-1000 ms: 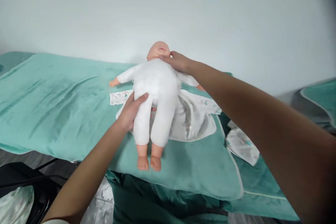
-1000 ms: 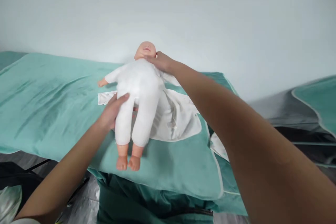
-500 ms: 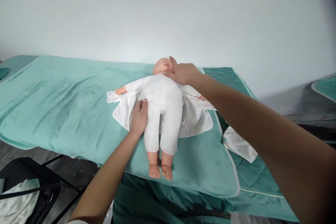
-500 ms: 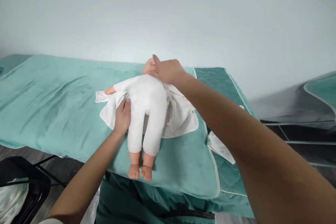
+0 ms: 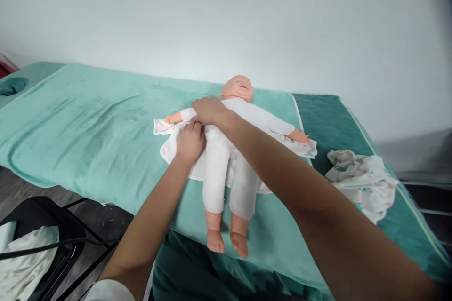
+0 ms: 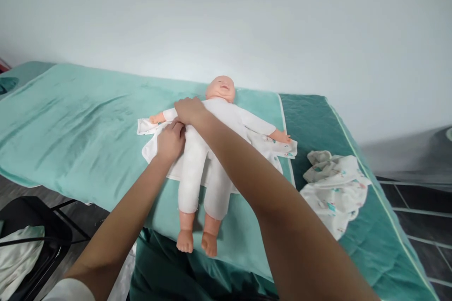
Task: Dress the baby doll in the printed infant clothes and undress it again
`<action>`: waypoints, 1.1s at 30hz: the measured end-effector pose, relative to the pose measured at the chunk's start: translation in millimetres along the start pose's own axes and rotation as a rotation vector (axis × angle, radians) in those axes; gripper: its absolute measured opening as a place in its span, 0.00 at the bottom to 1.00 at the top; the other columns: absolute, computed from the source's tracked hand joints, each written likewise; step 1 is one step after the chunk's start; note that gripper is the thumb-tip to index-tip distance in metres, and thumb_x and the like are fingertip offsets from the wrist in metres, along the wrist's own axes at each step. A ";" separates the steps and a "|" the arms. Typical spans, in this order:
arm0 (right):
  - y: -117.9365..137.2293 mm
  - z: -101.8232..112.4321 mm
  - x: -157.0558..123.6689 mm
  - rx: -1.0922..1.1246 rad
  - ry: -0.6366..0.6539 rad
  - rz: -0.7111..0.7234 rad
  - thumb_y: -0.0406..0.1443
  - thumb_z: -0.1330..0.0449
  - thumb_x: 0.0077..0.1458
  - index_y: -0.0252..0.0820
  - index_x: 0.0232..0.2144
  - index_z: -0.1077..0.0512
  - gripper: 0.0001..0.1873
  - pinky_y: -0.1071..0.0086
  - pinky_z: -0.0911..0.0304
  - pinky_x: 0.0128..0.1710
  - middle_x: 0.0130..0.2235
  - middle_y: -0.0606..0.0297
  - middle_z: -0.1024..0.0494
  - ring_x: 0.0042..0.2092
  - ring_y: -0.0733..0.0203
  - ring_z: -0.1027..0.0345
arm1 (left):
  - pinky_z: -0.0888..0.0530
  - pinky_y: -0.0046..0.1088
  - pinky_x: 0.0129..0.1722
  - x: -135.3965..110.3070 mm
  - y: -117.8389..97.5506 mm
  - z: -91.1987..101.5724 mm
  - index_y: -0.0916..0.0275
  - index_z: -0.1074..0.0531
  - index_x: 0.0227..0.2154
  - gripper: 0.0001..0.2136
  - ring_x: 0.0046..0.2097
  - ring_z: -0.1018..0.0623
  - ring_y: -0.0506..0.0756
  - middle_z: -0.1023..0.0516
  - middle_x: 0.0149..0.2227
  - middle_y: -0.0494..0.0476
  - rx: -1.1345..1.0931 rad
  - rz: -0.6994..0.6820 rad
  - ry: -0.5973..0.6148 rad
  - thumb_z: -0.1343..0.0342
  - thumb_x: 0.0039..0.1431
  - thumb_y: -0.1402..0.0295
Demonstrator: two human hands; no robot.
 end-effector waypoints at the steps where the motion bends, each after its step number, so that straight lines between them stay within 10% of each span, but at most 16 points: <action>1: -5.0 3.7 -3.8 0.029 -0.023 -0.011 0.47 0.39 0.64 0.39 0.49 0.27 0.20 0.54 0.36 0.45 0.49 0.49 0.19 0.48 0.42 0.26 | 0.27 0.45 0.54 1.7 4.6 2.8 0.61 0.25 0.49 0.15 0.55 0.25 0.65 0.23 0.54 0.66 0.036 -0.001 -0.046 0.56 0.70 0.71; 9: -20.8 25.0 -45.2 0.252 -0.210 0.025 0.55 0.42 0.63 0.46 0.49 0.26 0.24 0.61 0.41 0.40 0.47 0.57 0.17 0.44 0.47 0.26 | 0.27 0.37 0.45 23.2 60.9 9.9 0.62 0.23 0.35 0.08 0.44 0.22 0.62 0.20 0.39 0.61 -0.265 0.199 -0.198 0.46 0.64 0.66; 15: -18.2 18.4 -50.0 0.155 -0.169 0.064 0.59 0.49 0.66 0.49 0.46 0.22 0.27 0.59 0.43 0.44 0.42 0.57 0.19 0.43 0.48 0.28 | 0.30 0.27 0.34 28.9 95.9 5.1 0.64 0.24 0.31 0.07 0.34 0.25 0.53 0.19 0.32 0.54 -0.876 0.365 -0.231 0.37 0.49 0.67; 23: -29.2 9.3 -50.3 -0.008 -0.059 -0.019 0.56 0.48 0.66 0.44 0.38 0.23 0.26 0.56 0.43 0.45 0.39 0.54 0.19 0.42 0.47 0.28 | 0.31 0.27 0.32 34.4 109.6 -1.1 0.63 0.25 0.27 0.08 0.30 0.27 0.50 0.24 0.27 0.50 -1.170 0.538 -0.205 0.35 0.45 0.66; 29: -25.2 3.1 -44.5 -0.046 -0.061 -0.072 0.55 0.48 0.67 0.42 0.43 0.21 0.26 0.53 0.42 0.48 0.42 0.50 0.18 0.46 0.42 0.27 | 0.30 0.31 0.40 23.9 81.7 19.8 0.60 0.27 0.30 0.04 0.36 0.25 0.54 0.23 0.32 0.53 -0.640 0.249 -0.390 0.40 0.59 0.67; 33: -13.1 -2.2 -36.2 -0.069 -0.106 -0.083 0.51 0.47 0.68 0.40 0.49 0.22 0.24 0.50 0.42 0.51 0.48 0.46 0.18 0.50 0.39 0.27 | 0.31 0.33 0.42 18.6 38.4 18.5 0.59 0.27 0.34 0.07 0.40 0.24 0.56 0.23 0.37 0.56 -0.339 -0.124 -0.281 0.45 0.67 0.64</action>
Point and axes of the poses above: each hand's wrist, its own x-axis towards the middle knuckle, its own z-axis out of the back of the hand, y = z × x, the point moved 7 cm from there along x, towards the middle knuckle
